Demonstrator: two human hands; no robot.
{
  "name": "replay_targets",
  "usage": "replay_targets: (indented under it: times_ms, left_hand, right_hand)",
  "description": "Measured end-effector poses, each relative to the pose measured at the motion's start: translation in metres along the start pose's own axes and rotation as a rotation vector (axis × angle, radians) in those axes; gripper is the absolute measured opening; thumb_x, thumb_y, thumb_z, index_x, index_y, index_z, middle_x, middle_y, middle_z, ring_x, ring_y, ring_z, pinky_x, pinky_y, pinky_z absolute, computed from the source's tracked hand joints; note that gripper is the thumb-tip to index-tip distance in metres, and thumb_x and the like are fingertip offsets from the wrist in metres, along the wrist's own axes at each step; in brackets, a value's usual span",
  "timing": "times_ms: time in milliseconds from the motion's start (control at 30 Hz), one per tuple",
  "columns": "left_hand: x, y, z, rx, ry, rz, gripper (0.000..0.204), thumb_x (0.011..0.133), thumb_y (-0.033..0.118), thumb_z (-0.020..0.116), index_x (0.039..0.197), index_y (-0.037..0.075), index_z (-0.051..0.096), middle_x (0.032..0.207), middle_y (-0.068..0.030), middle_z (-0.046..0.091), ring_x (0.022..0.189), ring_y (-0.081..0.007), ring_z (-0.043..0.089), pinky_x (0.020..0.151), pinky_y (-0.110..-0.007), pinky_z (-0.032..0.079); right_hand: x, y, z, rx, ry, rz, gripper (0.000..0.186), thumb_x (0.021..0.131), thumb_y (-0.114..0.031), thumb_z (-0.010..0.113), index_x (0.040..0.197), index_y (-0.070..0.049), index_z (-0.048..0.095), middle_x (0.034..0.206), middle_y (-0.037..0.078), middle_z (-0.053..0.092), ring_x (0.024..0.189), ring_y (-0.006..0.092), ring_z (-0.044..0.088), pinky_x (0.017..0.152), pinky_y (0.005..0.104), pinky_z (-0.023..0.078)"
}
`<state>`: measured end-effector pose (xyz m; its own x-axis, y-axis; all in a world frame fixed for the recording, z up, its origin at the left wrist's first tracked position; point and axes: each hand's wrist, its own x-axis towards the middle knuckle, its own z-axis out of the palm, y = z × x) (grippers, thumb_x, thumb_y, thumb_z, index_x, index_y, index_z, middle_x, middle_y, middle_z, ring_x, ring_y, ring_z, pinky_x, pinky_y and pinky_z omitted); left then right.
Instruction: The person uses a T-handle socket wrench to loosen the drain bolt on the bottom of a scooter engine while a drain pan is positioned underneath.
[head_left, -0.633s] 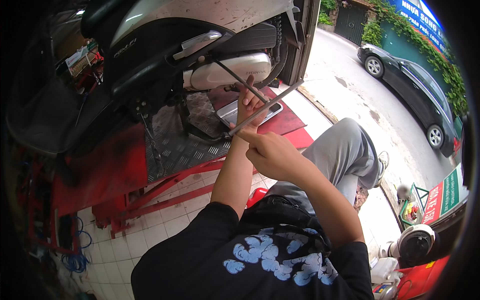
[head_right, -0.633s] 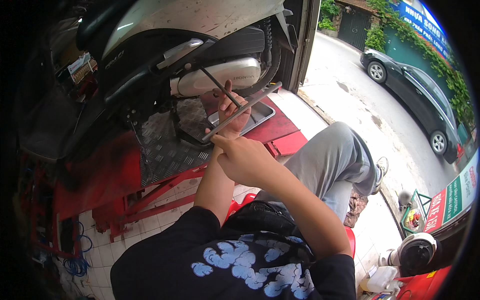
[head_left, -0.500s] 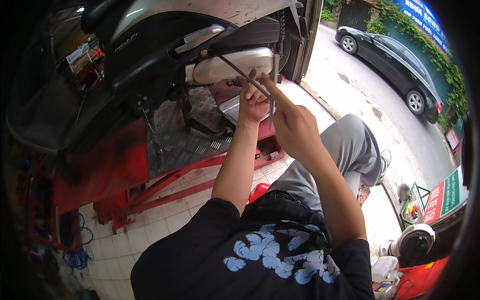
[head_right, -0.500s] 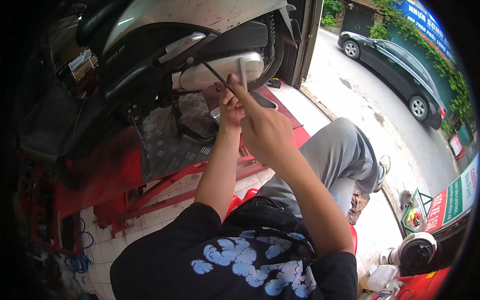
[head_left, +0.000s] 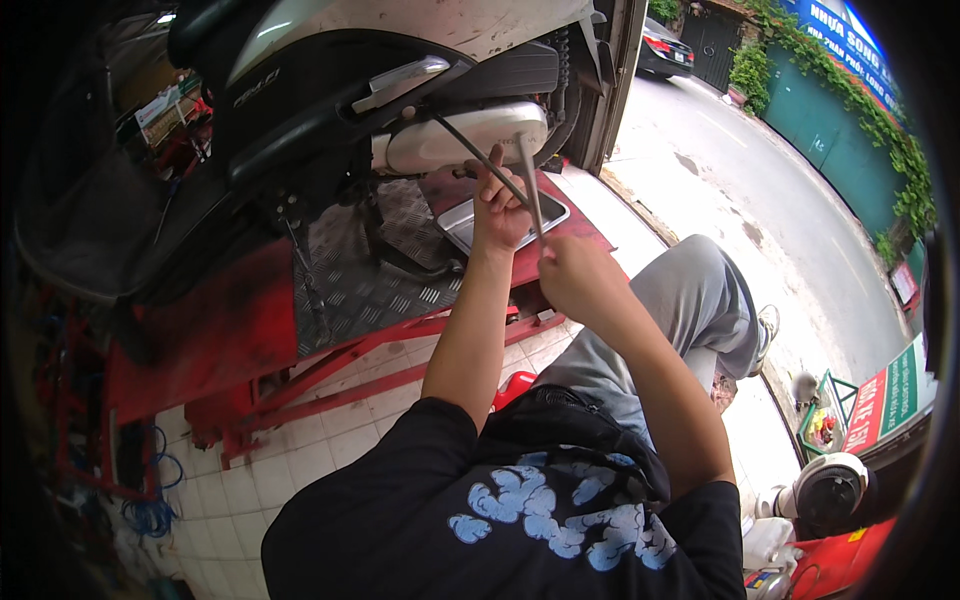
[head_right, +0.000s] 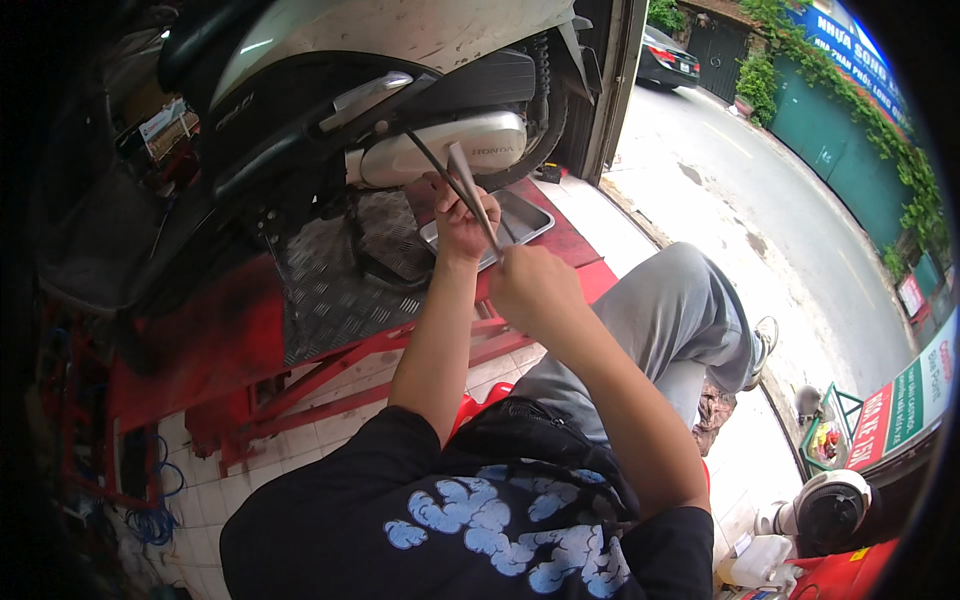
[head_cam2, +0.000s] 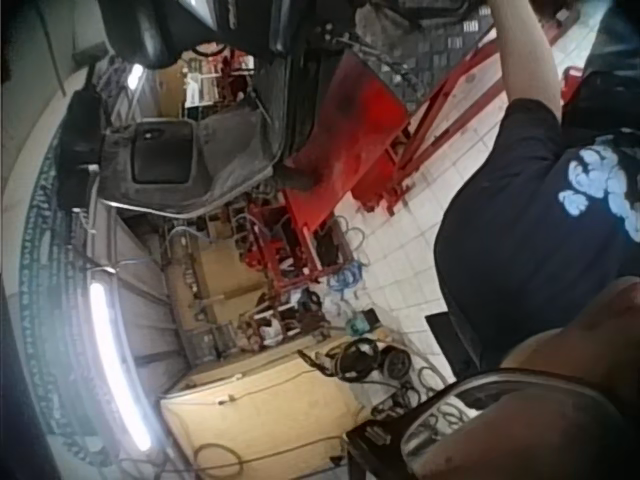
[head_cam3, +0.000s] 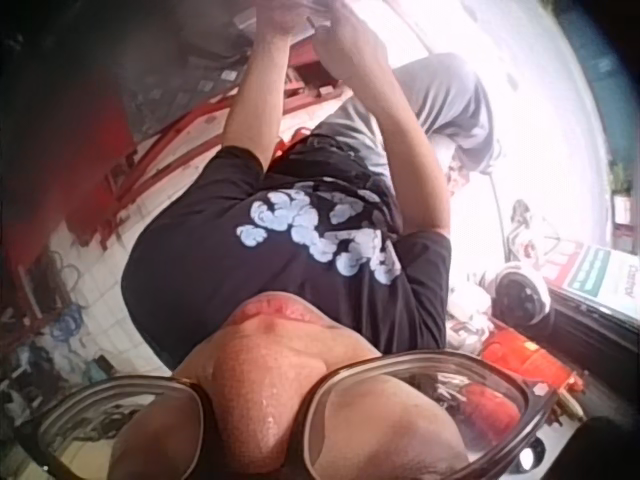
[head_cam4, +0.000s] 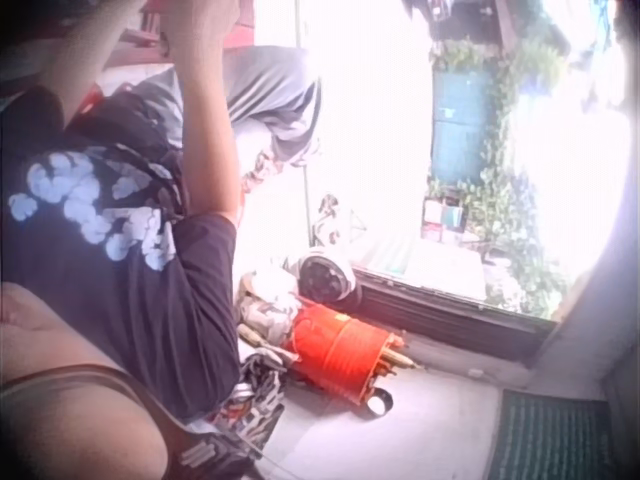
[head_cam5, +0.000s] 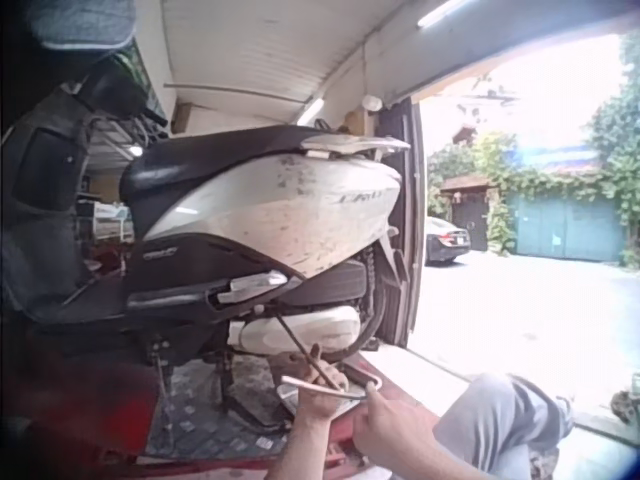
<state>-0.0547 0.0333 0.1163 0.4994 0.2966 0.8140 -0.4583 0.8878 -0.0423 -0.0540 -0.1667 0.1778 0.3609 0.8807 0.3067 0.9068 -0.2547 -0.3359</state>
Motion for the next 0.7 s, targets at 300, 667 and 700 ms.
replay_targets:
  times_ms: [300, 667, 700]
  left_hand:
    - [-0.002, 0.0, 0.005, -0.033, 0.035, 0.017, 0.036, 0.101, 0.024, 0.048, 0.129, 0.004, 0.058, 0.054, 0.0082, 0.046, 0.046, -0.0038, 0.039, 0.056, -0.022, 0.036]
    - [0.001, 0.005, 0.003, 0.023, 0.041, 0.034, 0.034, 0.098, 0.017, 0.048, 0.127, 0.005, 0.06, 0.056, 0.0084, 0.056, 0.045, -0.0027, 0.045, 0.053, -0.019, 0.034]
    - [0.001, 0.006, 0.0, 0.012, 0.05, 0.04, 0.036, 0.099, 0.022, 0.048, 0.128, 0.005, 0.059, 0.056, 0.0087, 0.052, 0.046, -0.0025, 0.043, 0.054, -0.02, 0.034]
  right_hand:
    - [0.005, -0.013, -0.023, 0.042, 0.351, 0.075, 0.054, 0.084, -0.015, 0.05, 0.137, -0.006, 0.05, 0.07, 0.018, 0.064, 0.063, 0.0362, 0.063, 0.06, 0.0465, 0.049]
    - [-0.002, -0.005, -0.027, -0.014, 0.141, 0.031, 0.055, 0.083, -0.015, 0.052, 0.136, -0.002, 0.049, 0.071, 0.016, 0.065, 0.065, 0.0331, 0.066, 0.059, 0.045, 0.049]
    - [-0.001, -0.003, -0.027, -0.079, -0.076, 0.079, 0.05, 0.084, -0.016, 0.051, 0.132, -0.003, 0.054, 0.074, 0.017, 0.067, 0.07, 0.0337, 0.067, 0.061, 0.0447, 0.05]
